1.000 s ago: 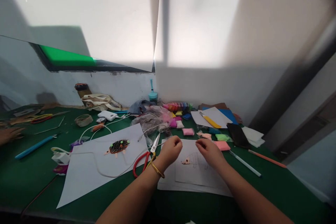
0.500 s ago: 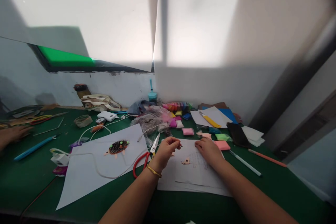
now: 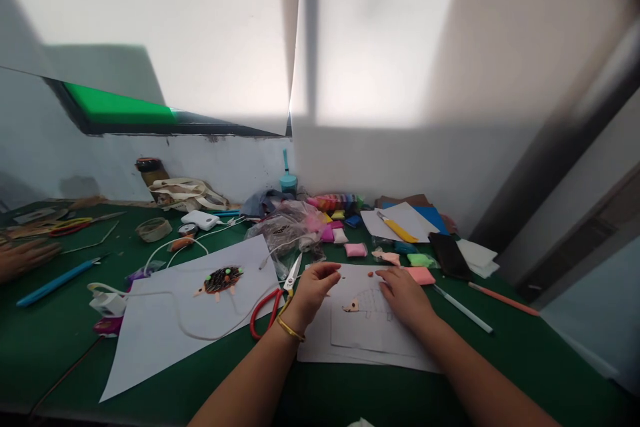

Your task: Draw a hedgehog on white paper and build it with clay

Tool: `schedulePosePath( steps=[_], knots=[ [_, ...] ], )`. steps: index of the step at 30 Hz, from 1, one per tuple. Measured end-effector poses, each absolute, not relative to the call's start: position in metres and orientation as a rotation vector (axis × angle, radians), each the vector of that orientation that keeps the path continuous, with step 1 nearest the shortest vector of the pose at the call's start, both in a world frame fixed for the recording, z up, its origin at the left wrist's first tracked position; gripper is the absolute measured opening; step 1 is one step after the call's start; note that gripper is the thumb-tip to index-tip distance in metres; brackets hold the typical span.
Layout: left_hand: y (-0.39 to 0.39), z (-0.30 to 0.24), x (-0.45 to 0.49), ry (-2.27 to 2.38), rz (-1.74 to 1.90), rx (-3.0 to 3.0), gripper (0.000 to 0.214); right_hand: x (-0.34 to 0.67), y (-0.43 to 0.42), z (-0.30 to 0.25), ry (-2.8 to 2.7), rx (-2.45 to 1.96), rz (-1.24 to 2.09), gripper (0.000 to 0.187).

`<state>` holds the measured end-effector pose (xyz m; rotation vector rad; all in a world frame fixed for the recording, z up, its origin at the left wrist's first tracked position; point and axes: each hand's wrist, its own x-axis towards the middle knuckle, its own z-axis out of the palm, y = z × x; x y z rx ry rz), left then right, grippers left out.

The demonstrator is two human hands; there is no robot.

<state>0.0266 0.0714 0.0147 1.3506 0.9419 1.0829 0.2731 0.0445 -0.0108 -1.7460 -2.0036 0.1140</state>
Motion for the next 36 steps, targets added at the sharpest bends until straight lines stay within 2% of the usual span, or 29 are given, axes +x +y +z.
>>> schedulePosePath(
  steps=[7, 13, 18, 23, 28, 31, 36],
  knots=[
    [0.076, 0.005, 0.024, 0.996, 1.218, 1.379, 0.034, 0.261, 0.067, -0.006, -2.033, -1.713, 0.054, 0.028],
    [0.068, 0.014, 0.025, 1.015, 1.160, 1.439, 0.035, 0.259, 0.059, -0.006, -1.988, -1.697, 0.036, 0.030],
    [0.063, 0.018, 0.027, 1.102, 1.170, 1.665, 0.044, 0.278, 0.039, -0.012, -1.967, -1.732, 0.148, 0.033],
    [0.070, 0.011, 0.024, 1.119, 1.225, 1.657, 0.030, 0.288, 0.028, -0.015, -1.957, -1.739, 0.232, 0.034],
    [0.077, 0.009, 0.010, 1.189, 1.289, 1.680, 0.025, 0.287, 0.026, -0.016, -1.922, -1.739, 0.288, 0.032],
    [0.073, 0.013, 0.003, 1.363, 1.158, 1.918, 0.017, 0.286, 0.027, -0.016, -1.920, -1.720, 0.293, 0.030],
    [0.063, 0.012, 0.007, 1.536, 0.624, 2.314, 0.007, 0.286, 0.027, -0.017, -1.924, -1.707, 0.283, 0.030]
  ],
)
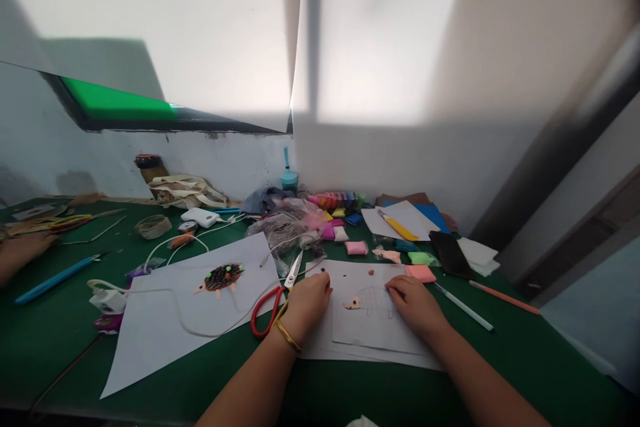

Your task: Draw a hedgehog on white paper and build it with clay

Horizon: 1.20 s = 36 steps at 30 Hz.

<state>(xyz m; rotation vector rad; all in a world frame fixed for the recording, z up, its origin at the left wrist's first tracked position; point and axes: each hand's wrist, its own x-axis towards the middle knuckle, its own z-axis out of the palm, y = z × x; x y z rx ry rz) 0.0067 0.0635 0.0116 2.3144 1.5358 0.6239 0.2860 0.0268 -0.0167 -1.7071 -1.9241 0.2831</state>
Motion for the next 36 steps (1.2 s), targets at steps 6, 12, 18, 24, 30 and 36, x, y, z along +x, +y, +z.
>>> schedulePosePath(
  steps=[6, 12, 18, 24, 30, 36],
  knots=[
    [0.060, 0.018, 0.011, 1.591, 0.631, 2.279, 0.007, 0.285, 0.025, -0.014, -1.872, -1.702, 0.234, 0.031],
    [0.051, 0.042, 0.040, 0.961, 1.006, 1.600, 0.020, 0.250, 0.018, 0.013, -1.906, -1.406, 0.505, 0.040],
    [0.055, 0.048, 0.064, 0.799, 0.955, 1.180, 0.029, 0.227, 0.027, 0.028, -1.788, -1.298, 0.634, 0.036],
    [0.066, 0.041, 0.054, 0.816, 0.839, 1.244, 0.034, 0.245, 0.047, 0.025, -1.763, -1.466, 0.549, 0.036],
    [0.071, 0.025, 0.037, 1.020, 0.978, 1.479, 0.033, 0.281, 0.073, 0.005, -1.974, -1.821, -0.058, 0.030],
    [0.071, 0.006, 0.022, 1.039, 1.042, 1.559, 0.023, 0.285, 0.064, -0.007, -1.966, -1.879, -0.142, 0.043]
  ],
)
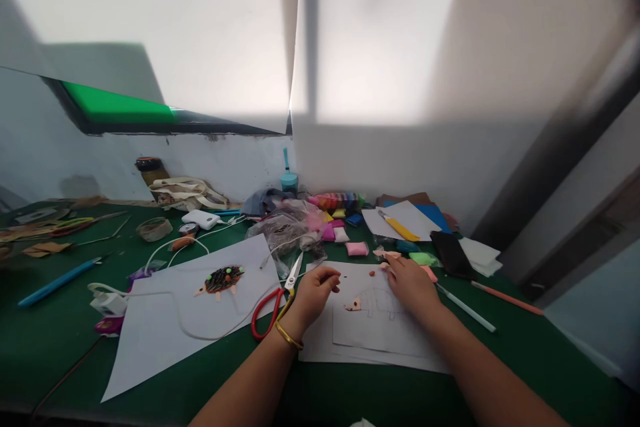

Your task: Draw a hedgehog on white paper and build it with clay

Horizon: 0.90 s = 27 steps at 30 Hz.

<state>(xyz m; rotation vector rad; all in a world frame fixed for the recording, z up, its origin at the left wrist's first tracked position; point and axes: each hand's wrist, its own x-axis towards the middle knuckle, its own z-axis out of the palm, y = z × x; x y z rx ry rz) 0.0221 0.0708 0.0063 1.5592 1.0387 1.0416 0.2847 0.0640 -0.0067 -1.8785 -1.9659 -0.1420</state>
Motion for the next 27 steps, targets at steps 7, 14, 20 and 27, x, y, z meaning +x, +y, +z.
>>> schedulePosePath(
  steps=[7, 14, 20, 27],
  knots=[
    [0.066, 0.007, 0.019, 1.099, 1.090, 1.775, 0.016, 0.267, 0.028, 0.001, -1.896, -1.698, -0.021, 0.037],
    [0.058, 0.011, 0.021, 1.125, 1.081, 1.825, 0.021, 0.268, 0.018, -0.007, -1.769, -1.611, 0.098, 0.036],
    [0.054, 0.017, 0.017, 1.229, 1.050, 1.973, 0.018, 0.294, 0.021, -0.019, -1.565, -1.679, 0.193, 0.036],
    [0.037, 0.011, 0.017, 1.115, 0.682, 2.571, 0.038, 0.294, 0.020, -0.022, -1.510, -1.707, 0.282, 0.036]
  ],
)
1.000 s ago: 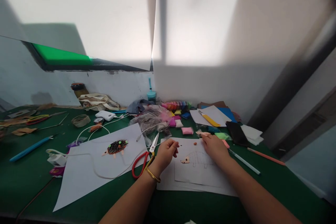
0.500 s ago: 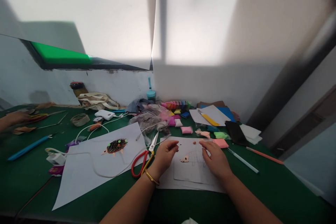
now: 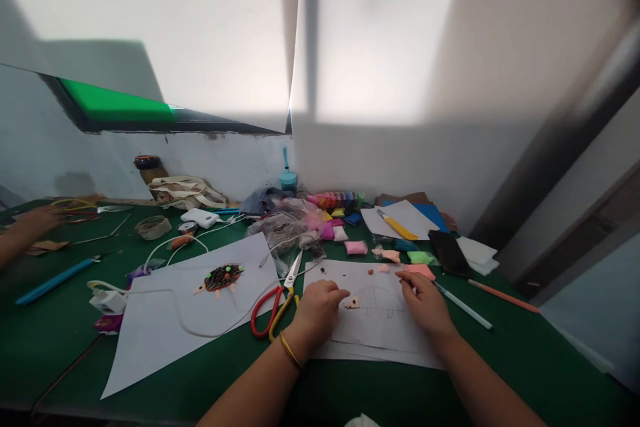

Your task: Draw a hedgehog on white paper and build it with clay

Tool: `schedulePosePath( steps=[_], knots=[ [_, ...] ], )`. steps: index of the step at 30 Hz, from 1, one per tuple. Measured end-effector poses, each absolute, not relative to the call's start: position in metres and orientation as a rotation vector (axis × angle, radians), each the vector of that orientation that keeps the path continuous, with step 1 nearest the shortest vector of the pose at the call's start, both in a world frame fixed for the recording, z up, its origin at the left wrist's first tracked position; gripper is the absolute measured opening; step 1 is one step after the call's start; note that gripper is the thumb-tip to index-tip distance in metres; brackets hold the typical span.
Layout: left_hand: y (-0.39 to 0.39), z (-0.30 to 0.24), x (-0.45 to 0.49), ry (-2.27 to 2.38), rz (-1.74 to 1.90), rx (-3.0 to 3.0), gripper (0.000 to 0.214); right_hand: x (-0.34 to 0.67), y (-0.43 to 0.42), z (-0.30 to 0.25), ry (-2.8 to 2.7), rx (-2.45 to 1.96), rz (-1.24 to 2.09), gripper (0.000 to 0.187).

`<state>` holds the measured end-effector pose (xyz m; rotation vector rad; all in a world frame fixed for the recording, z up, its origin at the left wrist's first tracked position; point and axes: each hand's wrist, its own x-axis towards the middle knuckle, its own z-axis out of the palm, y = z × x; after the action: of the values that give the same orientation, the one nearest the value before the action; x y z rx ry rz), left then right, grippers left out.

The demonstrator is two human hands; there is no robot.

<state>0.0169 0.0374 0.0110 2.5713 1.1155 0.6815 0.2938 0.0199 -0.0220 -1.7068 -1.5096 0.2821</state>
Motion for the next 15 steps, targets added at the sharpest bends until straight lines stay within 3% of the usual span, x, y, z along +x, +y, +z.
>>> schedulePosePath(
  steps=[3, 15],
  knots=[
    [0.0318, 0.0083, 0.0157, 1.146, 0.487, 2.788, 0.046, 0.2904, 0.0202, -0.0220, -1.517, -1.688, 0.296, 0.035],
    [0.0296, 0.0056, 0.0196, 1.143, 0.330, 2.958, 0.032, 0.2890, 0.0206, -0.0234, -1.560, -1.725, 0.392, 0.035]
  ],
)
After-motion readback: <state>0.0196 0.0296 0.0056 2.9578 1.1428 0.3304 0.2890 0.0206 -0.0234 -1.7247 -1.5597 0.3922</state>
